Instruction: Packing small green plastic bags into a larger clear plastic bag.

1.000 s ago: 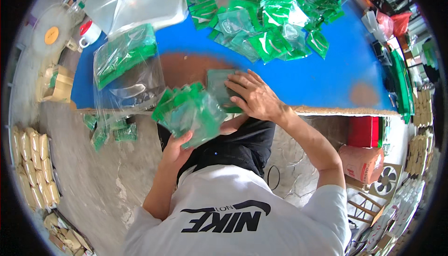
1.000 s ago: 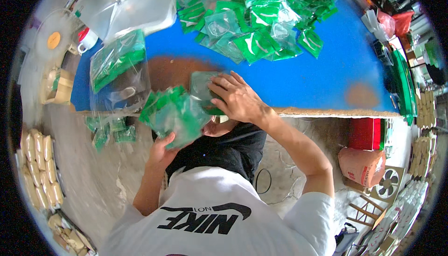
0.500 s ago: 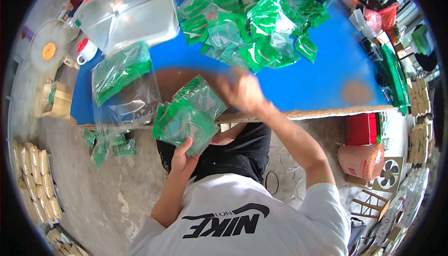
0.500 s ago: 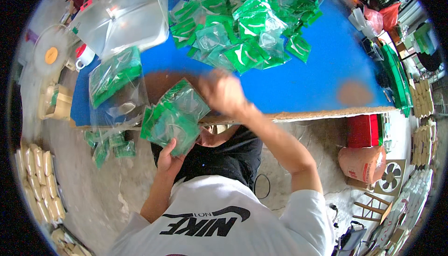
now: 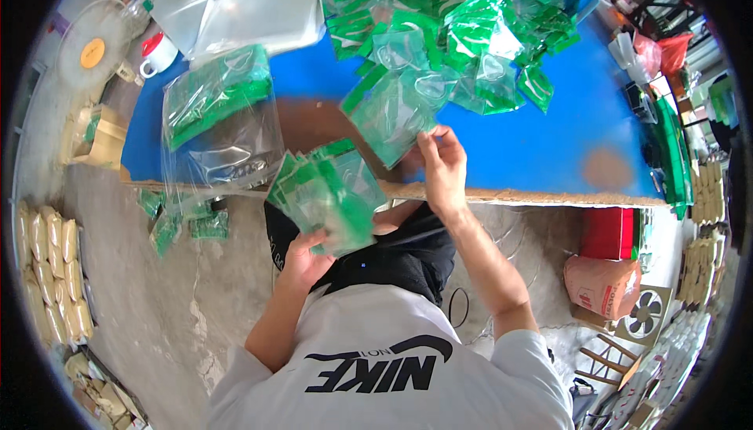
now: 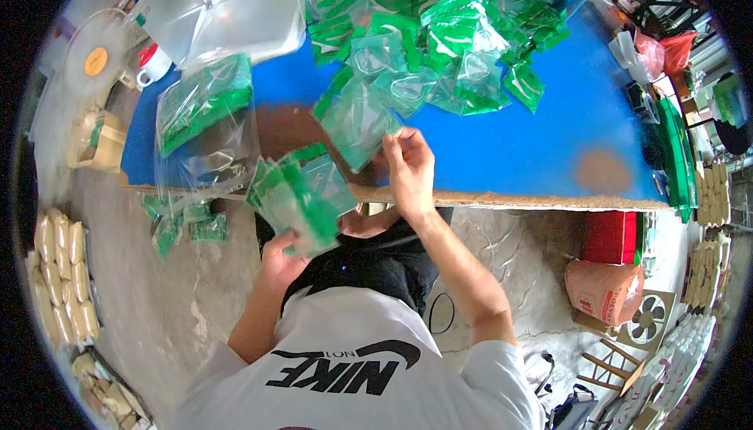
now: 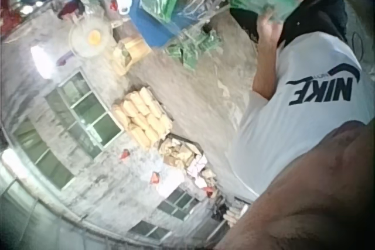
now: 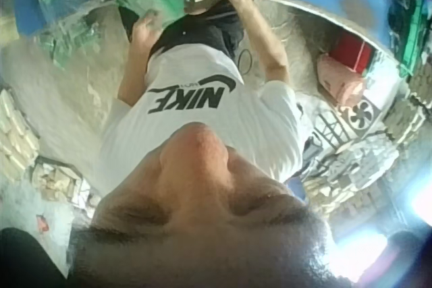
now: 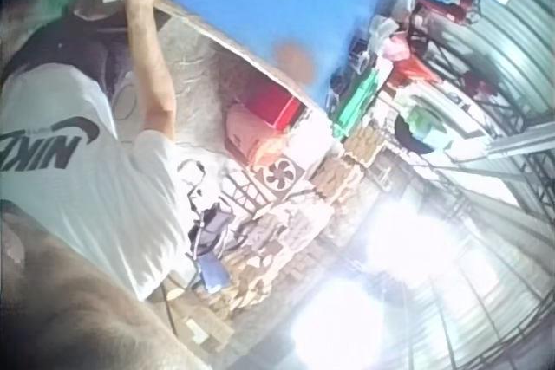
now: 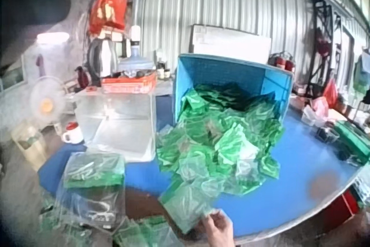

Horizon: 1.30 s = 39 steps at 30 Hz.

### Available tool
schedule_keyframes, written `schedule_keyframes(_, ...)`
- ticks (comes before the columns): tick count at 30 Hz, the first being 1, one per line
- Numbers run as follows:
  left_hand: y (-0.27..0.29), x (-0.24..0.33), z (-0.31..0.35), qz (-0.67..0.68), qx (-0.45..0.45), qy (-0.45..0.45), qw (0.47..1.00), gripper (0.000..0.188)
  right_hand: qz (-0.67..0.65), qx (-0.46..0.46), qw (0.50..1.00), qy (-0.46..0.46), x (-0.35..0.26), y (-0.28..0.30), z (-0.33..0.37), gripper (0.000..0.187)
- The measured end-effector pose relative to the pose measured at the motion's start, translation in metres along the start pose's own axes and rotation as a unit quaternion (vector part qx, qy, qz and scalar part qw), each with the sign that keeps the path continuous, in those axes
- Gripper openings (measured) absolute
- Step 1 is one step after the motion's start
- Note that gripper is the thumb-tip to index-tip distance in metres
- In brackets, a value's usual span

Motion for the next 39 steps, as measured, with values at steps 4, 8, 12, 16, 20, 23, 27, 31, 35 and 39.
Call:
schedule_keyframes(4, -0.059, 0.001, 0.007, 0.143, -0.124, 0.043, 0.981, 0.055, -0.046, -0.026, 0.993, -0.107, 0.029, -0.021, 0.049, 0.027)
schedule_keyframes(8, -0.04, 0.005, 0.015, 0.146, -0.161, 0.036, 0.975, 0.056, -0.106, 0.05, 0.99, -0.081, 0.013, -0.006, 0.048, 0.035)
schedule_keyframes(12, -0.054, 0.005, 0.014, 0.144, -0.161, 0.035, 0.976, 0.066, -0.06, 0.107, 0.992, -0.016, -0.002, 0.006, 0.05, 0.027)
schedule_keyframes(16, -0.025, -0.004, -0.003, 0.095, -0.01, 0.015, 0.995, 0.074, 0.121, -0.163, 0.977, -0.069, 0.021, -0.05, 0.095, 0.022)
schedule_keyframes(20, -0.029, 0.021, 0.013, -0.021, 0.082, -0.066, 0.994, 0.063, 0.39, -0.119, 0.901, 0.15, -0.018, -0.061, -0.014, 0.045)
schedule_keyframes(23, -0.044, 0.033, 0.03, -0.09, 0.091, -0.1, 0.987, 0.068, 0.571, -0.017, 0.726, 0.383, -0.031, -0.071, -0.1, 0.063)
schedule_keyframes(27, -0.036, 0.044, 0.053, -0.114, 0.124, -0.126, 0.978, 0.08, 0.639, -0.21, 0.619, 0.406, 0.017, -0.083, -0.05, 0.061)
schedule_keyframes(31, -0.053, 0.041, 0.039, -0.119, 0.051, -0.126, 0.983, 0.07, 0.479, -0.325, 0.746, 0.328, -0.012, -0.065, 0.024, 0.038)
schedule_keyframes(35, -0.029, 0.021, 0.015, -0.022, 0.088, -0.062, 0.994, 0.06, 0.37, -0.401, 0.801, 0.245, -0.011, -0.073, 0.05, 0.028)
schedule_keyframes(39, -0.035, 0.015, 0.012, -0.052, 0.104, -0.063, 0.991, 0.057, 0.442, -0.387, 0.797, 0.141, -0.013, -0.064, 0.012, 0.037)
Point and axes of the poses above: each hand's wrist, its own z-axis away from the middle knuckle, its own y-axis out of the back of the hand, x = y × z, the point moved 9 cm from there along -z, towards the middle knuckle, and after that the axes turned 8 degrees about x, right-handed, at the moved point
